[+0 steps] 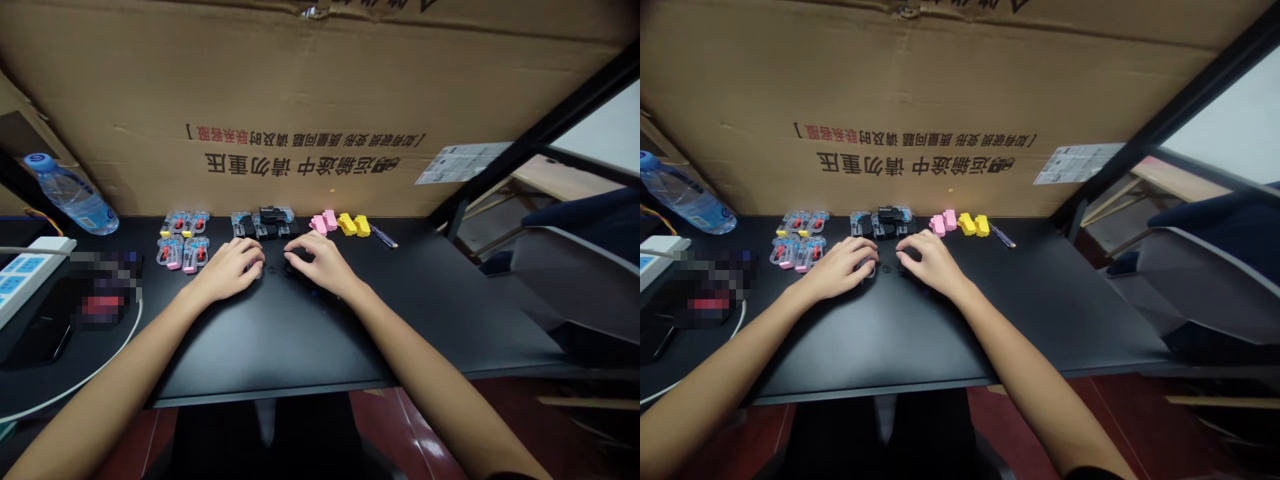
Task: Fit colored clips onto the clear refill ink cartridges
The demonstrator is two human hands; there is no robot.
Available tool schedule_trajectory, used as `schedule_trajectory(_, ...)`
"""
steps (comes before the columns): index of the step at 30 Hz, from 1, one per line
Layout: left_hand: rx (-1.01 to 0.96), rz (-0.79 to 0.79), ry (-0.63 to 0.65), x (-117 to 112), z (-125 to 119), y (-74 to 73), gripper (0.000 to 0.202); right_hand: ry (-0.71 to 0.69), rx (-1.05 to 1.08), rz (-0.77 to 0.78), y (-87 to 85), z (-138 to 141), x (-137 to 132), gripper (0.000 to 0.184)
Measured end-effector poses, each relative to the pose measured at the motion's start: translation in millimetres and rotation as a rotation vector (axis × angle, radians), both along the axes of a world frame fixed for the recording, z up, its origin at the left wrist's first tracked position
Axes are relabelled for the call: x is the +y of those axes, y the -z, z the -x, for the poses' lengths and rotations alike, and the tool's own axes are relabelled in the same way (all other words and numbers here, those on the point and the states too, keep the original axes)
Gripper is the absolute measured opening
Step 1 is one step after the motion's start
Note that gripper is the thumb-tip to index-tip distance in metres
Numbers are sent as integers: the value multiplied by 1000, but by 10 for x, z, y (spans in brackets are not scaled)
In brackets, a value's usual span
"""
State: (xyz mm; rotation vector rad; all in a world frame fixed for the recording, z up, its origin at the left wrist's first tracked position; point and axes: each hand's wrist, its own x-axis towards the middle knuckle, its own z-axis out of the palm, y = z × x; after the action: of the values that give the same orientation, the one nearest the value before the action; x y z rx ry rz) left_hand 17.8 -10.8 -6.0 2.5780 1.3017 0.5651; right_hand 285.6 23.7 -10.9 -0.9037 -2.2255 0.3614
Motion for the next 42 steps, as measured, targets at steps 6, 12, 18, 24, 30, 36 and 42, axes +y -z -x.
schedule_trajectory(6,-7,-41,62,-64,-69,-46,27,61,-88,22,-54,-141,73,6)
schedule_trajectory(12,40,-67,88,-90,-130,13,29,72,-295,18,-28,-177,96,9)
schedule_trajectory(18,69,-91,-17,-117,-240,125,31,102,-185,85,-170,-191,32,13)
schedule_trajectory(24,21,-61,-31,-121,-259,155,19,70,-292,270,-258,-146,-70,31)
schedule_trajectory(30,-33,-10,-1,-114,-222,116,10,-53,-289,317,-206,-112,-75,25)
schedule_trajectory(36,-117,-37,-12,-127,-229,35,10,-177,-184,390,-190,-116,-51,21)
schedule_trajectory(42,-602,125,-174,-81,-253,13,18,-118,177,454,-152,-40,-49,33)
